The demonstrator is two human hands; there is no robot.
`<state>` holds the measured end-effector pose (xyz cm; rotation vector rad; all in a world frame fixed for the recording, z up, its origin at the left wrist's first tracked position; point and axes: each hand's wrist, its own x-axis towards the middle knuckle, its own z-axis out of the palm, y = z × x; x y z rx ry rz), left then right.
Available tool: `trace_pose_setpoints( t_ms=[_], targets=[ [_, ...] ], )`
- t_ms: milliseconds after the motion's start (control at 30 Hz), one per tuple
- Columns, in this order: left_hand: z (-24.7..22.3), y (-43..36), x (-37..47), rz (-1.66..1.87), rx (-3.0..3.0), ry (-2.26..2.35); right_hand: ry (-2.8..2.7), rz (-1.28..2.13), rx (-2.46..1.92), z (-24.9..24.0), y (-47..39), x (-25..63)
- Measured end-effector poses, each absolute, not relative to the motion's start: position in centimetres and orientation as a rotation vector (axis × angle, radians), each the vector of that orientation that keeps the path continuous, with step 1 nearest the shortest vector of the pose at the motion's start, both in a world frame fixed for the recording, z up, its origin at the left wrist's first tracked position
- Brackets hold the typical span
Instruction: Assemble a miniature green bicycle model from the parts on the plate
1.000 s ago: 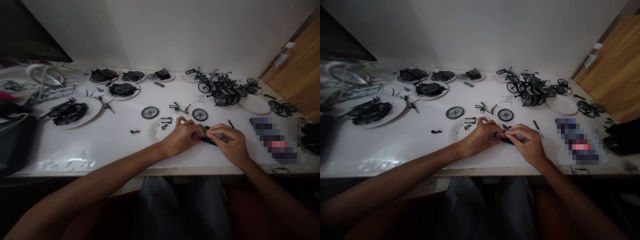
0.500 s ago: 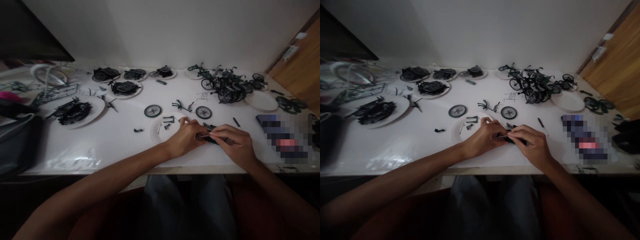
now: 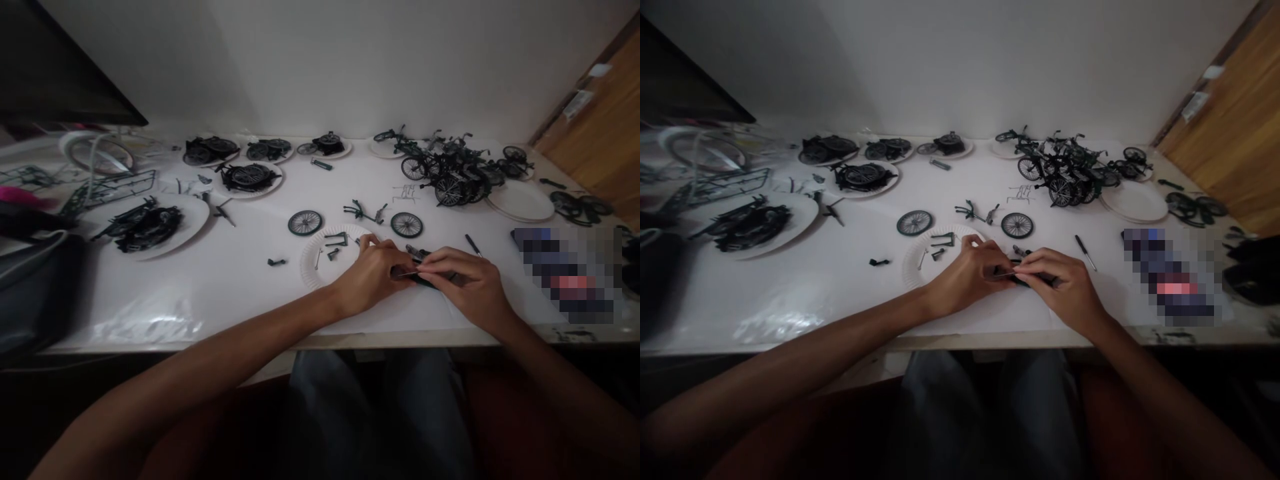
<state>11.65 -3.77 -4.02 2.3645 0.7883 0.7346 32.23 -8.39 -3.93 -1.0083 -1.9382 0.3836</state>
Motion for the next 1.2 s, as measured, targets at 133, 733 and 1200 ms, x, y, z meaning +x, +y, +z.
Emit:
trace_pose_setpoints(
  t_ms=[133,733,1200],
  targets=[
    [-4.2,-3.8,11.6,0.757,2.385,0.769,-1.921,0.385,-1.021,-4.1,-8.4,32.2],
    [-3.3,-3.4,11.8,1.232,2.38,0.695,-1.152,1.221,-1.233,-1.7,-6.6,31.7],
    [-3.2,-3.6,11.8,1.101,2.293,0.79,-1.21,1.24,-1.287,-1.9,-6.6,31.7]
  ],
)
